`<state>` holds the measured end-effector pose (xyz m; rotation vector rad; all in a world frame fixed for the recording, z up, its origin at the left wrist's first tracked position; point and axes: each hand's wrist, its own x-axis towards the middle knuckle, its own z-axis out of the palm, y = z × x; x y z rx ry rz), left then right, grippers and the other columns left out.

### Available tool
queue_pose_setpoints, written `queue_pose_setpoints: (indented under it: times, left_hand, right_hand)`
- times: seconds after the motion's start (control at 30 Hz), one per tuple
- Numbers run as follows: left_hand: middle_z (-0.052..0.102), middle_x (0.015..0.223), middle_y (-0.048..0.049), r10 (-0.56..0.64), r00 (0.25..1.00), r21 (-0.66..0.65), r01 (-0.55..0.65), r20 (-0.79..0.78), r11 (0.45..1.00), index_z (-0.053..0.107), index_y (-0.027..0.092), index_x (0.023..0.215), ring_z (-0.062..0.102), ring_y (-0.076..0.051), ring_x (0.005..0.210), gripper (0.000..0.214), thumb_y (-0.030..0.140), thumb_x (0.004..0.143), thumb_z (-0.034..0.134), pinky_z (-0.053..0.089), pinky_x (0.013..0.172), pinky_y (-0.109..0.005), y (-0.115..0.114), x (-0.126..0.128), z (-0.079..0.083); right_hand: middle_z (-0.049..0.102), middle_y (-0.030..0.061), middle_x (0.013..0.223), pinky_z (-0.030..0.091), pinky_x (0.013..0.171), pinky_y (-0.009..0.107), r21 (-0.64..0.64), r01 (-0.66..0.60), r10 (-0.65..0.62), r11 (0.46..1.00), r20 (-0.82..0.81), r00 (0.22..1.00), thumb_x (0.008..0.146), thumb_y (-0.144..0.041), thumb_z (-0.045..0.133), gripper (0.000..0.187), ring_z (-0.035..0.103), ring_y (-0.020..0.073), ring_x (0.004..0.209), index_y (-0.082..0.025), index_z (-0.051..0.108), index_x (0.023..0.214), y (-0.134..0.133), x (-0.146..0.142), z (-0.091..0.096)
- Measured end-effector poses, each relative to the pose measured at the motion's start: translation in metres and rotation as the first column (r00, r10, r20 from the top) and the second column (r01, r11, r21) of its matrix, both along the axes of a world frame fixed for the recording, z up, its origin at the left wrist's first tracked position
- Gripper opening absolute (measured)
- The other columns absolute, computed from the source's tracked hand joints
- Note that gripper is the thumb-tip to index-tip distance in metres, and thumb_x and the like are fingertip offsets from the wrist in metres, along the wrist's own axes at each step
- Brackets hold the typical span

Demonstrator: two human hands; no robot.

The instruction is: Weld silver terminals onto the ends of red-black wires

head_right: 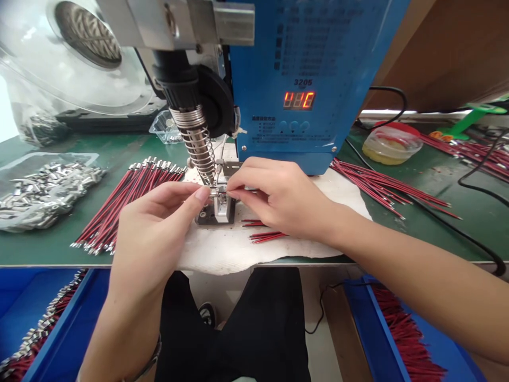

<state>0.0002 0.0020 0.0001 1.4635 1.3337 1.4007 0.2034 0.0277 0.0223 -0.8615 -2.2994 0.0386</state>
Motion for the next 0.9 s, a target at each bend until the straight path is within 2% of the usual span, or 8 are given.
queue_pose_setpoints:
  times: [0.13,0.33,0.43,0.63,0.9]
  left_hand:
    - [0.067,0.07,-0.0001,0.016,1.0,-0.008,-0.016,0.008,1.0,0.073,0.02,0.079,0.046,-0.009,0.052,0.025,0.042,0.09,0.073,0.038,0.05,-0.024,-0.0011,0.0018,0.0043]
    - [0.055,0.057,0.0018,-0.006,1.0,-0.033,0.005,-0.014,0.999,0.059,0.017,0.061,0.037,-0.007,0.048,0.04,0.038,0.096,0.065,0.039,0.053,-0.023,-0.0027,0.0037,0.0096]
    - [0.049,0.053,0.0027,-0.028,0.999,-0.032,0.028,-0.023,0.999,0.056,0.018,0.058,0.035,-0.008,0.048,0.043,0.038,0.096,0.064,0.037,0.052,-0.023,-0.0024,0.0027,0.0097]
    - [0.046,0.053,0.0023,-0.062,0.997,-0.014,0.061,-0.037,0.998,0.053,0.018,0.057,0.036,-0.008,0.048,0.044,0.035,0.097,0.062,0.033,0.049,-0.025,-0.0013,0.0016,0.009]
    - [0.043,0.052,0.0041,-0.049,0.998,-0.02,0.049,-0.034,0.999,0.052,0.016,0.058,0.032,-0.006,0.048,0.042,0.029,0.097,0.06,0.028,0.046,-0.022,-0.0018,0.0025,0.0091]
  right_hand:
    - [0.075,0.0023,0.094,0.054,0.071,0.035,-0.012,0.004,-0.004,1.0,0.013,1.0,0.099,-0.02,0.058,0.016,0.07,0.0195,0.084,-0.027,0.071,0.094,0.0007,0.0007,0.001]
    - [0.074,0.0027,0.094,0.055,0.074,0.035,-0.011,-0.016,0.016,1.0,0.017,1.0,0.099,-0.018,0.057,0.017,0.07,0.0193,0.086,-0.027,0.07,0.094,0.0011,0.0009,0.0019]
    - [0.074,0.0026,0.092,0.055,0.072,0.033,0.004,-0.027,0.027,1.0,0.012,1.0,0.099,-0.016,0.057,0.017,0.07,0.0185,0.085,-0.026,0.07,0.094,0.0009,0.0004,0.0018]
    - [0.073,0.0045,0.094,0.055,0.075,0.032,0.015,-0.047,0.046,0.999,0.016,0.999,0.099,-0.015,0.057,0.015,0.069,0.0179,0.086,-0.023,0.07,0.095,0.0015,0.0005,0.0013]
    - [0.073,0.0048,0.095,0.054,0.077,0.029,0.053,-0.065,0.064,0.996,0.026,0.998,0.101,-0.015,0.056,0.015,0.069,0.0162,0.088,-0.02,0.07,0.097,0.0027,0.0022,0.0]
